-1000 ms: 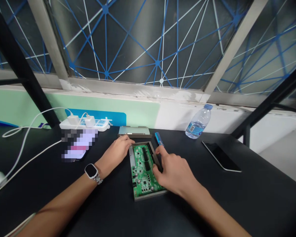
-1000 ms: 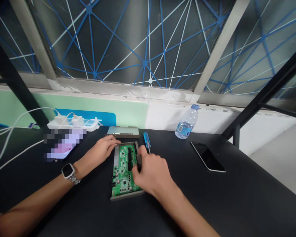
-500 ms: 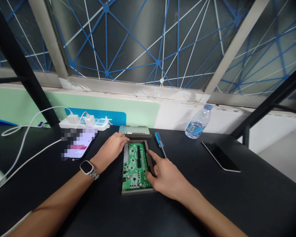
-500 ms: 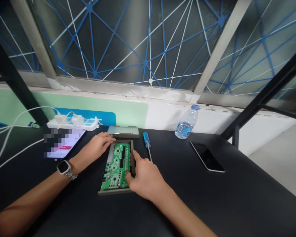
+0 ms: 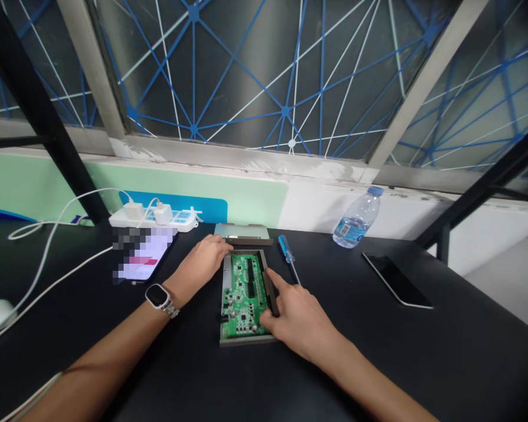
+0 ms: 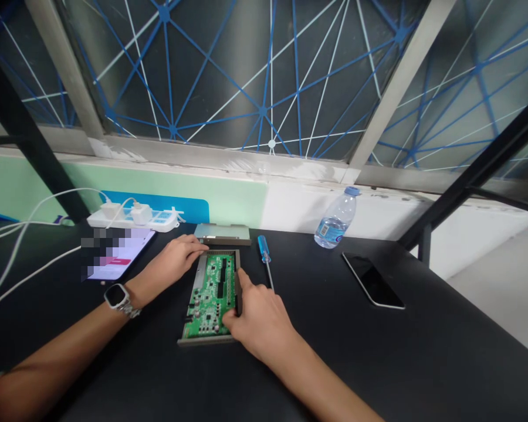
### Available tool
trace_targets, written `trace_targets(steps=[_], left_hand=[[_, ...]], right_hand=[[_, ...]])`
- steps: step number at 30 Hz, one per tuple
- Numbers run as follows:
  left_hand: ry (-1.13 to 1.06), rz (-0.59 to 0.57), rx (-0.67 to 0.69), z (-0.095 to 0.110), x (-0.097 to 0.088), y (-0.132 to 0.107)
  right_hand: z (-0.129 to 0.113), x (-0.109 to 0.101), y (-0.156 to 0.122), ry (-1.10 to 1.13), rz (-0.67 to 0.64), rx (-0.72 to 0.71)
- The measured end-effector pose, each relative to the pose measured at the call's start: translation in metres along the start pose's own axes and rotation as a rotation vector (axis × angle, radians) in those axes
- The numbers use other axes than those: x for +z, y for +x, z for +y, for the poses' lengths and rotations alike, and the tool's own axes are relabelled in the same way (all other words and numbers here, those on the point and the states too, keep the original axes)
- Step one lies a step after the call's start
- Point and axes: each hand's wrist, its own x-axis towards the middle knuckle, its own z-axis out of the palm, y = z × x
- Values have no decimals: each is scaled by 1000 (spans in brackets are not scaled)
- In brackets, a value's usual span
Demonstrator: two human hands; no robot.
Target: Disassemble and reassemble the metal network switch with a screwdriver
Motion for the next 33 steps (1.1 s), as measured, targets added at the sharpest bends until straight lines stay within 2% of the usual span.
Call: trace_targets(steps=[16,22,24,29,33], left_hand=[[10,-2,-28,-7,-5,3],[12,-2,-187,-25,-24,3],[8,-64,-233,-29,-31,1],[-78,-287,-213,-31,-37,-5],[-66,-316,-204,-26,-33,-7]], right_hand=[[-10,3,8,-15,81,14],[-18,2,10,10,62,20],[-21,2,11,8,53,21],[-22,3,11,-10,56,23],[-22,2,11,-17,55,24]])
